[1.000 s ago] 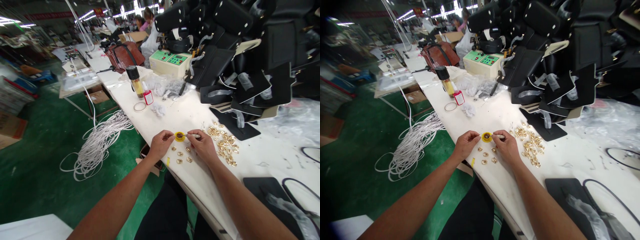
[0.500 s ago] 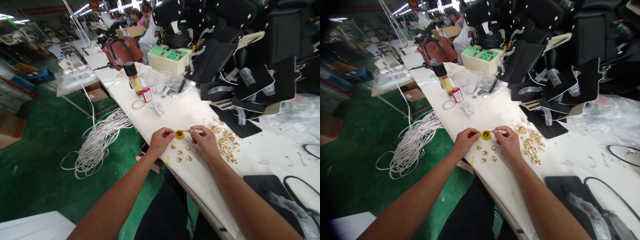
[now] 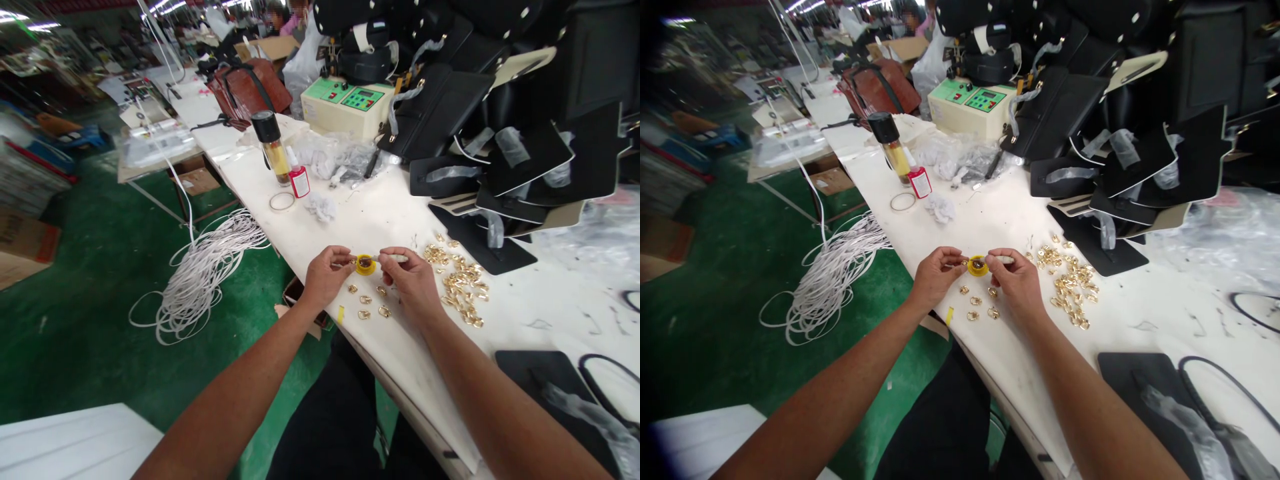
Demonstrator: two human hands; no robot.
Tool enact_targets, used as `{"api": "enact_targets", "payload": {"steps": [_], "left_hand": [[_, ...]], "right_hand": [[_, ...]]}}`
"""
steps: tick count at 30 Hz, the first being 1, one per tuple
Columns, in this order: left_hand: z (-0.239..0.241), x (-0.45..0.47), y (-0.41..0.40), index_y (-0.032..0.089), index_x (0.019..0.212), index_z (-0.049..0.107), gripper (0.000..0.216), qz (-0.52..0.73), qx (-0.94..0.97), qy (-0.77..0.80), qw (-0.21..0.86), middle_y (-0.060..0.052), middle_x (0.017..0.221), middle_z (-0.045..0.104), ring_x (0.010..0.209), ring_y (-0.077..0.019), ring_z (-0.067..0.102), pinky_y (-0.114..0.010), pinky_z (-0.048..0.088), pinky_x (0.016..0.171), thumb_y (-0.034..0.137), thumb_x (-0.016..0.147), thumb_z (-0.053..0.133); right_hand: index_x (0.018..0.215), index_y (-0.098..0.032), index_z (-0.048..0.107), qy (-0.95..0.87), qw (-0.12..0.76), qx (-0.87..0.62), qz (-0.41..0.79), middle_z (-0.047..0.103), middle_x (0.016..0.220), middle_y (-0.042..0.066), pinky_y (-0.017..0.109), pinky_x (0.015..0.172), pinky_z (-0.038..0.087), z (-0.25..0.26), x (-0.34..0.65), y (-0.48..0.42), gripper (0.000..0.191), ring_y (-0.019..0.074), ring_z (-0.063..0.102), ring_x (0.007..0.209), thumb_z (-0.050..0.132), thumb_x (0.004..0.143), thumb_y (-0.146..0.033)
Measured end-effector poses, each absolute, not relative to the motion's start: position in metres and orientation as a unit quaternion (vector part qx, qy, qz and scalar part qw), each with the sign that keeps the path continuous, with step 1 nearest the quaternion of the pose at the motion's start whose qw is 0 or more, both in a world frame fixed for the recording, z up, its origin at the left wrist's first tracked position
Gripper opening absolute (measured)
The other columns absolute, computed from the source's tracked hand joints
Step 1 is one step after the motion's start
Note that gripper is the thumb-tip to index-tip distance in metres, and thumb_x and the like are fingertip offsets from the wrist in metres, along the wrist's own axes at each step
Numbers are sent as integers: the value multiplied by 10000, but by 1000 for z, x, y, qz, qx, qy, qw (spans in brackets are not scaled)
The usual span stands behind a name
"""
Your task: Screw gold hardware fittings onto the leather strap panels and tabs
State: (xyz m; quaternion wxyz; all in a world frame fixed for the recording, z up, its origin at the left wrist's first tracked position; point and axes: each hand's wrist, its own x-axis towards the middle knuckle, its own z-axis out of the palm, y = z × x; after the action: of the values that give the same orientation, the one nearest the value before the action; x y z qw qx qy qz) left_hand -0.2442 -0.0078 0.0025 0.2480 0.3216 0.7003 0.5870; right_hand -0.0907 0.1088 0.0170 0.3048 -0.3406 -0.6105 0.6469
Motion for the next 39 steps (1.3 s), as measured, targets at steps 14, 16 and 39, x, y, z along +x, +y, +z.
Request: {"api": "enact_targets", "payload": {"steps": [14,16,39], "left_hand": [[2,-243,-10,197,1211,676,393,580,341,695,253,-66,1064,807,936,-194,760,-313,585,828,190,833,779],[2,-243,-10,204,1223,681,405,577,340,700,249,-64,1071,808,952,-202,762,-322,589,842,198,832,785],[-2,-241,-11,199,1206,721,378,591,312,703,242,-78,1075,825,924,-211,778,-336,612,851,261,840,796]], "right_hand": [[992,-178,739,-646,283,-334,625,645,579,-15,251,481,419,25,-94,100,424,130,551,493,779,803,-555],[992,-178,741,-647,282,-337,623,648,585,-13,254,486,426,25,-94,100,427,132,556,499,781,799,-557],[970,-194,727,-666,297,-356,584,655,575,-8,263,500,436,30,-82,105,391,147,575,502,753,829,-558]]}}
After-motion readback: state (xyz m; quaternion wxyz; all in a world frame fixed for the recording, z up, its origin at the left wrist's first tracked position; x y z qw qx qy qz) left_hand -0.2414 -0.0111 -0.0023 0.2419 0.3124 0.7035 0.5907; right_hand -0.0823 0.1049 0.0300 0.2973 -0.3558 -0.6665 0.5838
